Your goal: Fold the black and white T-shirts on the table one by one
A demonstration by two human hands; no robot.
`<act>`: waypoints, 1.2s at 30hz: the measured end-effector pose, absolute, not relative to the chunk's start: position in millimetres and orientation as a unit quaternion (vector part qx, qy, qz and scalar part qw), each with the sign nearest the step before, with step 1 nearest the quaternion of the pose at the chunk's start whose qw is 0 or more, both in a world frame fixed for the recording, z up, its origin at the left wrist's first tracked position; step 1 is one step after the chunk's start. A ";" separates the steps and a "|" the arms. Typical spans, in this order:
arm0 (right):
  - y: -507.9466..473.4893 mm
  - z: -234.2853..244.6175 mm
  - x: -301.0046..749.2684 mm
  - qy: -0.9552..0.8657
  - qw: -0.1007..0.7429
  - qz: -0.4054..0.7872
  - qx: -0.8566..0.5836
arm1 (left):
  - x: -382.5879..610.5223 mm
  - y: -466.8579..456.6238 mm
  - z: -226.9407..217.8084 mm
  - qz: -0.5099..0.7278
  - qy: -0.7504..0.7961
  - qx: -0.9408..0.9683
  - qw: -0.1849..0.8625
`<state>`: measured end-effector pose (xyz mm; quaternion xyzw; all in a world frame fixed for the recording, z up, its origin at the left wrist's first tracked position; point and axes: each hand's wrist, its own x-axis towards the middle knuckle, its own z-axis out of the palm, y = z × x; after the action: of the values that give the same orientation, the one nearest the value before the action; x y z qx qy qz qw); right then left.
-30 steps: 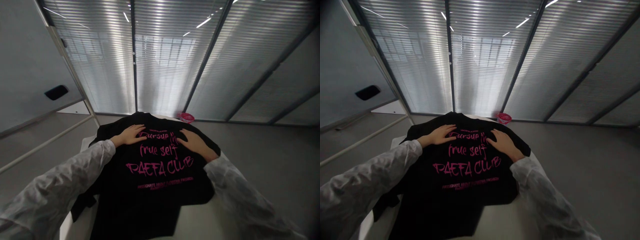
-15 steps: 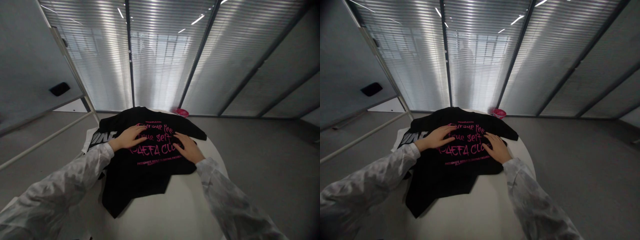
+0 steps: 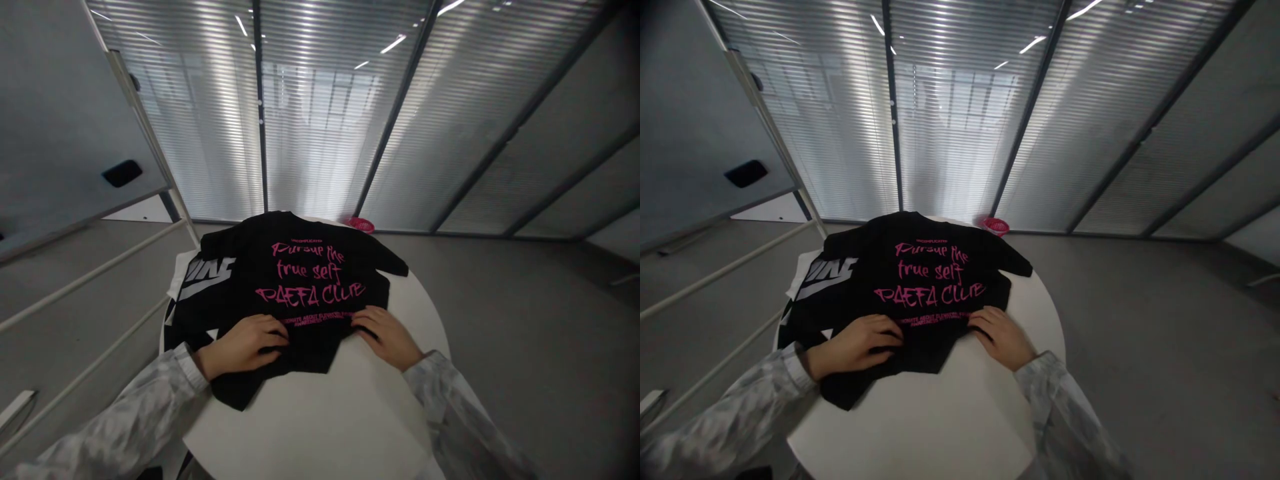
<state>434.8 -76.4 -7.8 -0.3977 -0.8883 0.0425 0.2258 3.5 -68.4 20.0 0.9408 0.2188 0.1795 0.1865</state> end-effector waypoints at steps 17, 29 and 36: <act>-59.0 21.3 420.6 -0.757 0.360 -0.067 -0.541 | 0.8 -53.6 45.5 0.177 0.399 0.899 -0.027; -75.5 4.4 422.9 -0.855 0.238 -0.061 -0.457 | -14.9 -76.6 55.1 0.061 0.342 0.935 0.072; -98.1 26.3 466.0 -0.890 0.244 -0.005 -0.385 | -41.7 -77.0 73.9 0.109 0.322 0.924 0.175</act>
<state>466.0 -98.1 26.3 -0.3850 -0.8902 -0.0048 0.2436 -41.7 -77.0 73.9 0.9240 0.3222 0.1091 0.1747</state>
